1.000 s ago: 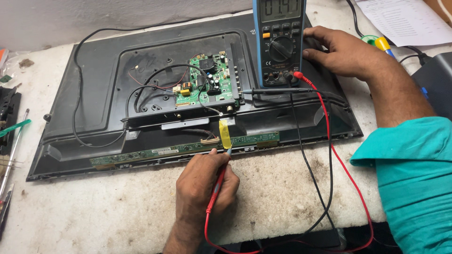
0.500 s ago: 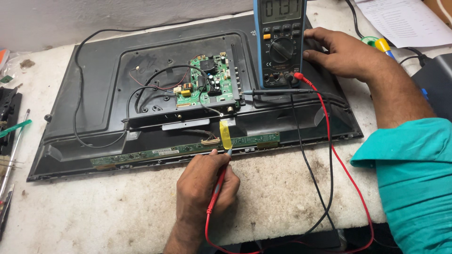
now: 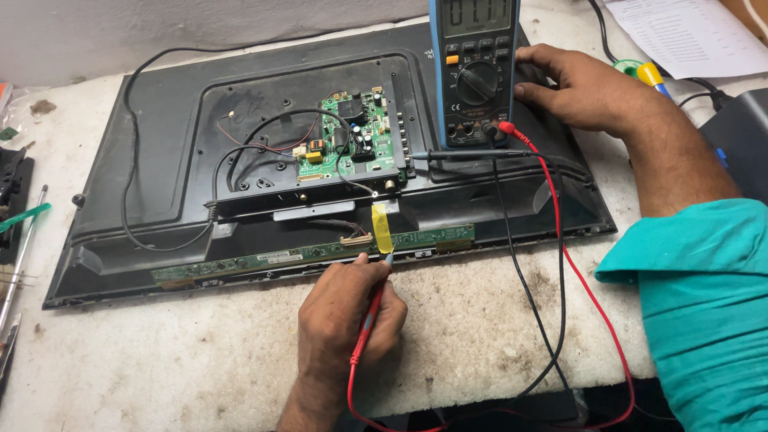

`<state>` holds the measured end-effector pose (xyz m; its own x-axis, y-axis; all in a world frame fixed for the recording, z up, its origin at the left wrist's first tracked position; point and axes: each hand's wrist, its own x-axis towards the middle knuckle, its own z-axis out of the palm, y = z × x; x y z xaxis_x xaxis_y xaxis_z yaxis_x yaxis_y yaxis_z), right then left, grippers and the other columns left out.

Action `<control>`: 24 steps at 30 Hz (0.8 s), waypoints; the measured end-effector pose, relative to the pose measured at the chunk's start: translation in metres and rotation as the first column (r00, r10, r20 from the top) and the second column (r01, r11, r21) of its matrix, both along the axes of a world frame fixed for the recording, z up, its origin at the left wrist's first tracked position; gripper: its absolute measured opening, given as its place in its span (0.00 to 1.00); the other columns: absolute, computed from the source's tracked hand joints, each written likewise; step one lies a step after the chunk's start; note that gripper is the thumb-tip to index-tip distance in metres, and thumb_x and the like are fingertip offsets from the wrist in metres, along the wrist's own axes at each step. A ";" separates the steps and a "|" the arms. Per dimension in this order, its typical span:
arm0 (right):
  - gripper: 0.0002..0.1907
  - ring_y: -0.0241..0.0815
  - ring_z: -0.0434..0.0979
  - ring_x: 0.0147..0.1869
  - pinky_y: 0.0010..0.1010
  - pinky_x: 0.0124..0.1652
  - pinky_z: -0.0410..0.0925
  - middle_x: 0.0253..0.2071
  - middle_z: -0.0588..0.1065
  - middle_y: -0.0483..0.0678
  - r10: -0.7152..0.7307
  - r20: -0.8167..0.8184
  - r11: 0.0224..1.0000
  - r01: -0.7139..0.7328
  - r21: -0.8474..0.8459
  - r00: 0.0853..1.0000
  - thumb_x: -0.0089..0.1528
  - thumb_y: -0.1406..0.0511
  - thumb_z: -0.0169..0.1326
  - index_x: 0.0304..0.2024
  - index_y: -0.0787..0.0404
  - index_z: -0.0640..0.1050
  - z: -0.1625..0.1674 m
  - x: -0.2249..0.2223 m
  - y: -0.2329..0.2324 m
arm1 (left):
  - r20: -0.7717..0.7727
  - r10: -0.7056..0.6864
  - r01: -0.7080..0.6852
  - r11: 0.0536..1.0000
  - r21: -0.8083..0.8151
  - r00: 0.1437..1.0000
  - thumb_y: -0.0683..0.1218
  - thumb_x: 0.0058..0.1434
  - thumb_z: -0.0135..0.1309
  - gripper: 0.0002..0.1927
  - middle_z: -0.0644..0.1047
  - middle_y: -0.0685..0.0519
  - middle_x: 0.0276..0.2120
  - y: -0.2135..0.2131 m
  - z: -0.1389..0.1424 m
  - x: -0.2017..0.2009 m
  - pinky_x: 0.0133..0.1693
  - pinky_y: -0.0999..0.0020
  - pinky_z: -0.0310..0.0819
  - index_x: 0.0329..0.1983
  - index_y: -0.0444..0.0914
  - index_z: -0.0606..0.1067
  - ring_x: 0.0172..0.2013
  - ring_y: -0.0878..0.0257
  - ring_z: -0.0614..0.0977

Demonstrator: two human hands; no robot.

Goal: The person tests the circuit boards of an opened television with a digital multimeter, touching the red probe to points on the main board and the long board along the bottom edge while reading the display, and at times uses a small metal tool to hold or point at components on the boards.

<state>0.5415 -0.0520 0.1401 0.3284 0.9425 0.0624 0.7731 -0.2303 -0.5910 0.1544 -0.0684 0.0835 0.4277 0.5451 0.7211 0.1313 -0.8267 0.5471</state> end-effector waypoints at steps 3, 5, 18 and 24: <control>0.25 0.43 0.80 0.54 0.35 0.53 0.72 0.53 0.79 0.52 -0.002 0.011 1.000 0.002 0.002 1.000 0.67 0.60 0.55 0.67 0.49 0.71 -0.001 0.001 0.000 | 0.008 0.000 0.000 1.000 0.004 1.000 0.31 0.52 0.60 0.14 0.77 0.48 0.28 0.000 0.000 0.000 0.48 0.64 0.83 0.42 0.33 0.77 0.29 0.58 0.81; 0.25 0.42 0.79 0.54 0.34 0.53 0.72 0.53 0.79 0.51 -0.006 0.011 1.000 0.006 -0.003 1.000 0.67 0.60 0.55 0.67 0.49 0.71 -0.001 0.001 0.000 | 0.008 0.002 -0.002 1.000 0.005 1.000 0.31 0.52 0.60 0.14 0.77 0.48 0.28 -0.001 0.000 0.000 0.48 0.64 0.83 0.42 0.33 0.77 0.29 0.58 0.80; 0.26 0.43 0.80 0.54 0.35 0.53 0.72 0.54 0.79 0.52 -0.034 -0.032 0.999 0.033 -0.024 0.999 0.67 0.60 0.54 0.68 0.47 0.70 -0.009 0.010 0.003 | -0.002 0.004 -0.004 1.000 0.003 1.000 0.31 0.52 0.60 0.13 0.77 0.48 0.27 0.000 0.000 0.000 0.45 0.64 0.82 0.41 0.33 0.77 0.29 0.57 0.80; 0.26 0.43 0.80 0.55 0.35 0.53 0.72 0.54 0.79 0.52 -0.021 -0.033 1.000 0.020 -0.019 0.999 0.67 0.60 0.54 0.68 0.48 0.70 -0.012 0.011 0.003 | -0.001 -0.009 0.009 1.000 0.012 1.000 0.31 0.52 0.60 0.13 0.78 0.47 0.29 0.001 0.000 0.000 0.48 0.63 0.83 0.41 0.33 0.76 0.30 0.57 0.82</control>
